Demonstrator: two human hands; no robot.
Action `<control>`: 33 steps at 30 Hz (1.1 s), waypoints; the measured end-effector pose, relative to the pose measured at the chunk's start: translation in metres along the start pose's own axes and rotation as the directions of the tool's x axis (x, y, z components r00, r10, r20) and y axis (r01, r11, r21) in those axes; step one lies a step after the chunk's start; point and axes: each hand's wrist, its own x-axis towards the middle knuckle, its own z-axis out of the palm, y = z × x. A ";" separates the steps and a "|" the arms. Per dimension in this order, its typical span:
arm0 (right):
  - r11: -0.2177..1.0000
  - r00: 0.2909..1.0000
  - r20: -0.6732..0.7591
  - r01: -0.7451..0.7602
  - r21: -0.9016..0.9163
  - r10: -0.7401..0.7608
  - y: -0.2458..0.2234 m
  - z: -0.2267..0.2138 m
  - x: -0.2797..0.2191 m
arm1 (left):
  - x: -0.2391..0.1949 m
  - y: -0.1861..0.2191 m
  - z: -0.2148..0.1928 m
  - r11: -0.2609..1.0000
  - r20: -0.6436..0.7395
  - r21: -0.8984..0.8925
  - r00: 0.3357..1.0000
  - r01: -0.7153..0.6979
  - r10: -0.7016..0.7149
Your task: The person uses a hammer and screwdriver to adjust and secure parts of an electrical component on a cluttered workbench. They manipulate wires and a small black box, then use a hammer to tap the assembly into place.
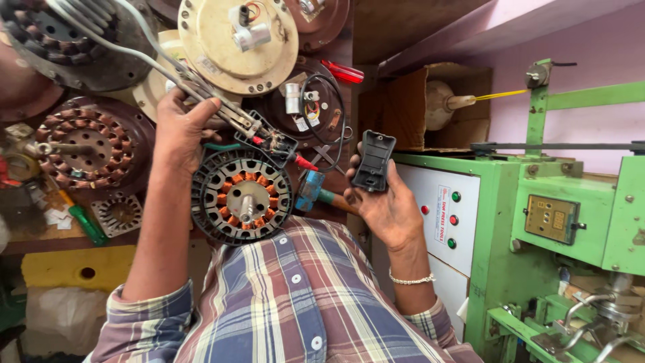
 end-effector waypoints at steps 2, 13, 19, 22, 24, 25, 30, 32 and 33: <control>0.986 0.999 -0.048 -0.002 -0.169 -0.006 0.000 0.012 0.000 | -0.001 0.000 0.001 0.999 -0.023 0.037 1.000 -0.008 0.009; 0.922 0.995 0.073 0.086 -0.378 -0.063 0.000 0.039 0.022 | -0.002 0.001 0.000 1.000 -0.005 0.006 1.000 0.008 -0.008; 0.941 0.998 0.052 0.045 -0.336 -0.029 0.005 0.040 0.046 | 0.000 0.000 -0.001 1.000 0.023 -0.030 1.000 0.006 -0.006; 0.938 0.999 0.048 0.025 -0.344 -0.009 0.010 0.044 0.061 | 0.000 -0.004 -0.001 1.000 0.010 -0.023 1.000 0.015 -0.015; 0.919 0.999 0.043 0.038 -0.392 -0.022 0.013 0.049 0.069 | 0.001 -0.003 -0.001 1.000 0.004 -0.009 1.000 0.009 -0.009; 0.906 0.999 0.035 0.046 -0.421 -0.034 0.014 0.051 0.072 | 0.001 -0.002 0.000 1.000 0.002 0.002 1.000 0.000 0.000; 0.778 0.995 0.023 0.089 -0.622 -0.096 0.017 0.059 0.075 | 0.002 -0.004 0.000 1.000 -0.011 0.023 1.000 0.004 -0.003; 0.703 0.994 0.059 0.108 -0.703 -0.093 0.018 0.061 0.074 | 0.002 -0.006 -0.001 1.000 -0.011 0.021 1.000 0.007 -0.006; 0.663 0.993 0.077 0.118 -0.739 -0.091 0.018 0.061 0.074 | 0.002 -0.006 -0.001 1.000 -0.012 0.019 1.000 0.008 -0.008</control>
